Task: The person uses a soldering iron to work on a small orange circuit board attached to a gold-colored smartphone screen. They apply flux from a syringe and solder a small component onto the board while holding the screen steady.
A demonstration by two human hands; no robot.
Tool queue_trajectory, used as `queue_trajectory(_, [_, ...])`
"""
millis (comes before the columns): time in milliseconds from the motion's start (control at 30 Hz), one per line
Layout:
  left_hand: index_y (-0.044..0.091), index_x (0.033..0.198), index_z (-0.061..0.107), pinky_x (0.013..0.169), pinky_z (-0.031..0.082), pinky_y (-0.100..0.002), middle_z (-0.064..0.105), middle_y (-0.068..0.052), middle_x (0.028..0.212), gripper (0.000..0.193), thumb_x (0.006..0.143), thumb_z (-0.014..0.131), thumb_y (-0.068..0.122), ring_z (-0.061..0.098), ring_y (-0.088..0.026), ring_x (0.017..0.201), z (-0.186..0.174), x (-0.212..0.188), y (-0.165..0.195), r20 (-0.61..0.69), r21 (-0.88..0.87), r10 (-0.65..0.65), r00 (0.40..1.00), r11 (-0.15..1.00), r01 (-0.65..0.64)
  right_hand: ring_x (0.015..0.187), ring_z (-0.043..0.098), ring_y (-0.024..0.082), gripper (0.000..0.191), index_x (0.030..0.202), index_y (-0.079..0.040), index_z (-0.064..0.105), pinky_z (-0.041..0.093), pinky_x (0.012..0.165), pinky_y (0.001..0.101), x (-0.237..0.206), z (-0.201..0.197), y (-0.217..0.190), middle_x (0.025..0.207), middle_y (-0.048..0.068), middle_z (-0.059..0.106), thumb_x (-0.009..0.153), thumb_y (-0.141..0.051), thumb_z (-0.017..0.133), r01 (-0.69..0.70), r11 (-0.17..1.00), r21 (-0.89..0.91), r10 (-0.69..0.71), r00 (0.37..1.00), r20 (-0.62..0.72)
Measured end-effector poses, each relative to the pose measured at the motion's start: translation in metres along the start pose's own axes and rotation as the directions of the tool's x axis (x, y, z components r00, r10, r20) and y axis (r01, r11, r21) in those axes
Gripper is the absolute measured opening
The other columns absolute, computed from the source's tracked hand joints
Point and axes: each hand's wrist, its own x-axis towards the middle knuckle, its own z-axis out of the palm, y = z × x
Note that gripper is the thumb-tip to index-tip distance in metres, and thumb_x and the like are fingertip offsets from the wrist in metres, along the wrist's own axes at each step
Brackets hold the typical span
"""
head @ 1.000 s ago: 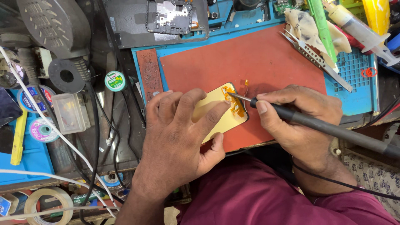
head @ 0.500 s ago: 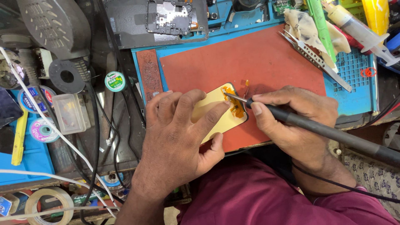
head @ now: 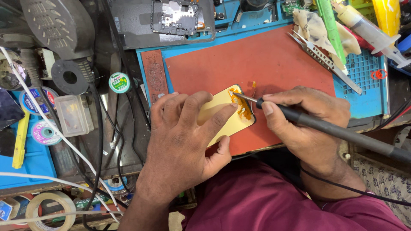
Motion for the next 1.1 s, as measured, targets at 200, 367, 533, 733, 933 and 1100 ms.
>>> queue_trajectory(200, [0.021,0.132,0.068,0.11,0.036,-0.055,0.049,-0.011,0.131,0.055,0.079,0.077,0.031,0.047,-0.032,0.121,0.0005,-0.0002,-0.0002,0.003,-0.003,0.004,1.0,1.0,-0.004,0.065,0.067,0.008,0.014,0.105,-0.002,0.077,0.048,0.059,0.0191,0.0005,0.0003,0.0,0.089,0.008,0.075,0.095,-0.01,0.082,-0.003,1.0,-0.011,0.003,1.0,0.011])
queue_trajectory(367, [0.021,0.131,0.068,0.111,0.037,-0.055,0.049,-0.011,0.132,0.054,0.079,0.077,0.031,0.047,-0.032,0.122,0.0004,-0.0006,-0.0006,-0.011,-0.002,0.004,1.0,1.0,-0.004,0.069,0.069,0.008,0.013,0.107,-0.002,0.077,0.05,0.062,0.0188,0.0005,0.0013,0.0002,0.088,0.008,0.076,0.097,-0.01,0.082,0.006,1.0,0.007,-0.006,1.0,0.007])
queue_trajectory(533, [0.02,0.131,0.069,0.109,0.037,-0.055,0.049,-0.011,0.131,0.054,0.078,0.077,0.031,0.047,-0.032,0.121,0.0001,-0.0003,0.0,0.001,-0.003,0.001,1.0,1.0,-0.001,0.067,0.068,0.008,0.013,0.105,-0.003,0.077,0.048,0.061,0.0186,0.0016,0.0006,-0.0006,0.087,0.008,0.076,0.097,-0.01,0.082,0.0,1.0,-0.014,0.0,1.0,0.001])
queue_trajectory(733, [0.021,0.131,0.068,0.11,0.037,-0.055,0.05,-0.011,0.131,0.054,0.079,0.077,0.032,0.047,-0.032,0.121,-0.0002,-0.0001,0.0004,0.003,0.001,-0.001,1.0,1.0,0.001,0.064,0.066,0.007,0.014,0.106,-0.002,0.077,0.047,0.058,0.0188,0.0014,0.0011,-0.0013,0.087,0.007,0.074,0.095,-0.01,0.082,-0.008,1.0,0.001,0.008,1.0,0.017])
queue_trajectory(933, [0.021,0.131,0.068,0.11,0.036,-0.055,0.05,-0.011,0.131,0.054,0.079,0.076,0.031,0.047,-0.032,0.121,0.0004,0.0,-0.0002,-0.005,0.001,0.005,1.0,1.0,-0.005,0.066,0.065,0.007,0.011,0.106,-0.001,0.076,0.046,0.06,0.0183,-0.002,-0.0013,0.0022,0.086,0.007,0.074,0.099,-0.009,0.08,-0.04,0.998,0.04,0.041,0.999,-0.026])
queue_trajectory(1100, [0.02,0.131,0.069,0.112,0.036,-0.055,0.051,-0.01,0.131,0.05,0.082,0.076,0.031,0.049,-0.031,0.123,0.0014,-0.0003,-0.0002,-0.026,-0.033,0.01,1.0,0.999,-0.01,0.066,0.063,0.009,0.011,0.103,0.002,0.074,0.045,0.061,0.019,-0.0063,-0.002,0.0041,0.084,0.008,0.071,0.1,-0.007,0.078,-0.043,0.996,0.079,0.05,0.994,-0.095])
